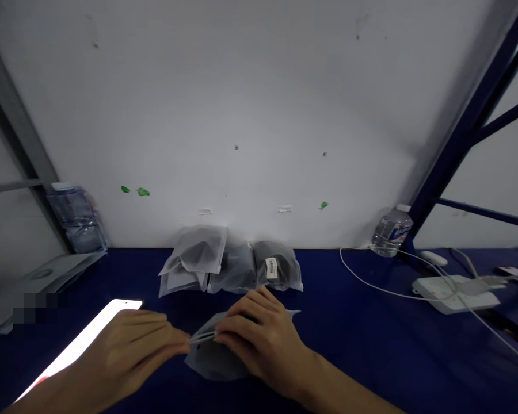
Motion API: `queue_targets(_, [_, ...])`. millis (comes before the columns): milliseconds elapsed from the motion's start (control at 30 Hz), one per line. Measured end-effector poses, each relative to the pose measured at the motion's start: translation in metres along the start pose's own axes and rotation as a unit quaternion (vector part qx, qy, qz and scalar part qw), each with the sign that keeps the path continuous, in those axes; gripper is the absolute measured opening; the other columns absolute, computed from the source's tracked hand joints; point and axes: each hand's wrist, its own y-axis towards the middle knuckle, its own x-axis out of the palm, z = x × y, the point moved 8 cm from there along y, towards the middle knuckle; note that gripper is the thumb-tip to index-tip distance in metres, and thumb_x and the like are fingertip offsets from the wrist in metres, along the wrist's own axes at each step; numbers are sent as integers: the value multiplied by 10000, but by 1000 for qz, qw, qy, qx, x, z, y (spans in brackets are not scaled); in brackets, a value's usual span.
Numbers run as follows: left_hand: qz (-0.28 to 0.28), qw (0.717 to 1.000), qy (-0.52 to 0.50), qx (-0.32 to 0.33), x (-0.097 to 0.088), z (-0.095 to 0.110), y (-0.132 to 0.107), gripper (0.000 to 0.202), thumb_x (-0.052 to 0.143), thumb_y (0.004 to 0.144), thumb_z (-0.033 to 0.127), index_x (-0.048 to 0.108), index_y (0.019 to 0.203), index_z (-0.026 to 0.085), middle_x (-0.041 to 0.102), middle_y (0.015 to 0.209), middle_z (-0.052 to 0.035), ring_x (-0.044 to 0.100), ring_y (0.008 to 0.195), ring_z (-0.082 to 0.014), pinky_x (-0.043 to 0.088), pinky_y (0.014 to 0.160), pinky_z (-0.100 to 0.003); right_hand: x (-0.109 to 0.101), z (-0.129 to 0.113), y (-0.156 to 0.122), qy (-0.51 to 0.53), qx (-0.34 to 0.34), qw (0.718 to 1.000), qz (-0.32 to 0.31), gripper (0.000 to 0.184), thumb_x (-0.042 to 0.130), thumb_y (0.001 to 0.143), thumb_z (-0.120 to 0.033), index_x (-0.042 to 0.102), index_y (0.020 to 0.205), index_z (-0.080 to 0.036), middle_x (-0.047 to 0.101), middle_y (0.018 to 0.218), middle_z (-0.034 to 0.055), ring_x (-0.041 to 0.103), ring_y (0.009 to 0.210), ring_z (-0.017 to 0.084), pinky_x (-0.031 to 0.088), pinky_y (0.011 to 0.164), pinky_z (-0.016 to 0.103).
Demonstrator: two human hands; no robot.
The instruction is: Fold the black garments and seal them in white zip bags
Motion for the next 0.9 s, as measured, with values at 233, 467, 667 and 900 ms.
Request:
queue_targets(233, [75, 997, 4, 16, -12, 7, -3, 223, 490, 1025, 198, 680, 910, 199, 738, 711, 57, 665, 549, -116, 477, 541, -280, 3, -2, -3, 2, 6, 1000, -1, 64, 551, 980, -141, 591, 975, -191, 711, 885, 15, 618, 773, 156, 450, 719, 328])
queue_targets(467, [76, 997, -27, -19, -12, -19, -12, 126, 562, 984, 150, 677, 950, 188, 758, 796, 37, 671, 584, -98, 503, 556, -248, -9, 27, -11, 17, 90, 996, 5, 102, 522, 974, -137, 590, 956, -211, 667, 840, 16, 600, 758, 171, 455, 724, 335])
queue_targets(667, [55, 996, -57, -45, -6, -32, -16, 99, 601, 957, 124, 668, 956, 196, 735, 766, 46, 662, 587, -90, 513, 542, -224, -10, 37, -18, 55, 122, 991, -12, 104, 505, 971, -145, 575, 968, -222, 656, 863, 13, 601, 776, 161, 462, 700, 314])
queue_targets(900, [39, 995, -62, -72, -3, -35, -18, 103, 589, 964, 156, 674, 930, 202, 720, 743, 41, 642, 565, -82, 486, 514, -210, -11, 42, -19, 98, 161, 982, -13, 109, 507, 974, -172, 595, 930, -218, 644, 831, 11, 598, 742, 147, 461, 659, 294])
